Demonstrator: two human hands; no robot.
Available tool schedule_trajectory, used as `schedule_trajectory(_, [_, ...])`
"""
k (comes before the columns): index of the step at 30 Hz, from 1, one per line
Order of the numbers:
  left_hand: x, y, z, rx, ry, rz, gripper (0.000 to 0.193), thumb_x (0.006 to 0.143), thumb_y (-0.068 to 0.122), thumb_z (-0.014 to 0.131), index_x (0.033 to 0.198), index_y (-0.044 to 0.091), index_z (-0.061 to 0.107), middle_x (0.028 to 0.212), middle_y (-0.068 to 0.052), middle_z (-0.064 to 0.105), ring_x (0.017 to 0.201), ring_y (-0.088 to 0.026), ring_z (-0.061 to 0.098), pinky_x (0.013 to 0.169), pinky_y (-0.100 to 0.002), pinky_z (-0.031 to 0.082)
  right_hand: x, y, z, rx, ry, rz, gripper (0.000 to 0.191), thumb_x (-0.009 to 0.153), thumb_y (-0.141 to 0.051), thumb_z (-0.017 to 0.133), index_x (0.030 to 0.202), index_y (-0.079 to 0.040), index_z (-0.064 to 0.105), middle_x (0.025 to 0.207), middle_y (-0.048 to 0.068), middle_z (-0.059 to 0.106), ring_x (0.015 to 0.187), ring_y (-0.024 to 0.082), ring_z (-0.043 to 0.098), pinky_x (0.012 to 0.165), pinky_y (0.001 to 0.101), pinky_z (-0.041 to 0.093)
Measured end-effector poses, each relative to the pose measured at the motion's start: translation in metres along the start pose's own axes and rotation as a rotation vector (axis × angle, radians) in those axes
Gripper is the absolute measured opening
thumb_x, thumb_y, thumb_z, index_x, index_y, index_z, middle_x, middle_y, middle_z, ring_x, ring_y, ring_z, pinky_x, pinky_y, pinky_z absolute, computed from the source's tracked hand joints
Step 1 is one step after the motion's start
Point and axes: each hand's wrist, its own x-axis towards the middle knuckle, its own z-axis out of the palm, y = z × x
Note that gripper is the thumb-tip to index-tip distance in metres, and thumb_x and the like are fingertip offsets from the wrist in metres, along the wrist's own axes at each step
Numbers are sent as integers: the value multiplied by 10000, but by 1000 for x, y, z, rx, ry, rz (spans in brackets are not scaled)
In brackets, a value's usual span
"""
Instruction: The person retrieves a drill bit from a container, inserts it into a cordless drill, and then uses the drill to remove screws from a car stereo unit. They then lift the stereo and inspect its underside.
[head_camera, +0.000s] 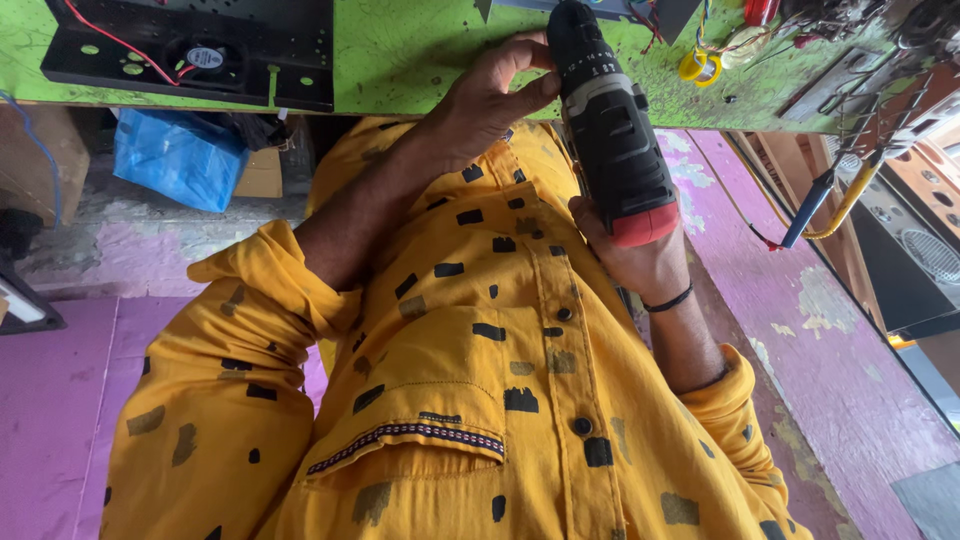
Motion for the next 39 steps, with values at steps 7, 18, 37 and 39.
schedule_trajectory(7, [-1, -3, -2, -31, 4, -11, 620, 984, 553, 687, 1318, 38, 595, 1550, -100, 494, 1524, -279, 377, 1299, -526, 252, 0, 3, 1, -57, -3, -9, 300, 889, -95, 753, 1178, -38, 696, 887, 93, 694, 799, 229, 676, 769, 365, 547])
schedule_trajectory(18, [-16, 18, 31, -420, 71, -128, 562, 1019, 539, 641, 1330, 72, 616, 1216, -68, 632, 1130, -191, 546, 985, -390, 418, 10, 7, 3, -238, -17, -11, 209, 928, -194, 814, 1015, -50, 691, 843, 108, 719, 735, 263, 698, 691, 388, 552])
schedule_trajectory(37, [17, 68, 101, -935, 478, -46, 344, 892, 363, 760, 996, 65, 622, 817, -7, 630, 668, -99, 644, 594, -272, 549, 25, 1, -36, -127, -210, -154, 554, 923, -111, 685, 1444, -23, 519, 1371, 139, 634, 1294, 237, 614, 1066, 345, 488])
schedule_trajectory(39, [13, 74, 98, -879, 464, -88, 360, 894, 390, 742, 981, 63, 620, 800, -7, 627, 643, -96, 641, 561, -269, 538, 23, -2, -38, -112, -207, -181, 538, 936, -113, 696, 1435, -18, 519, 1352, 149, 636, 1270, 254, 623, 1042, 353, 495])
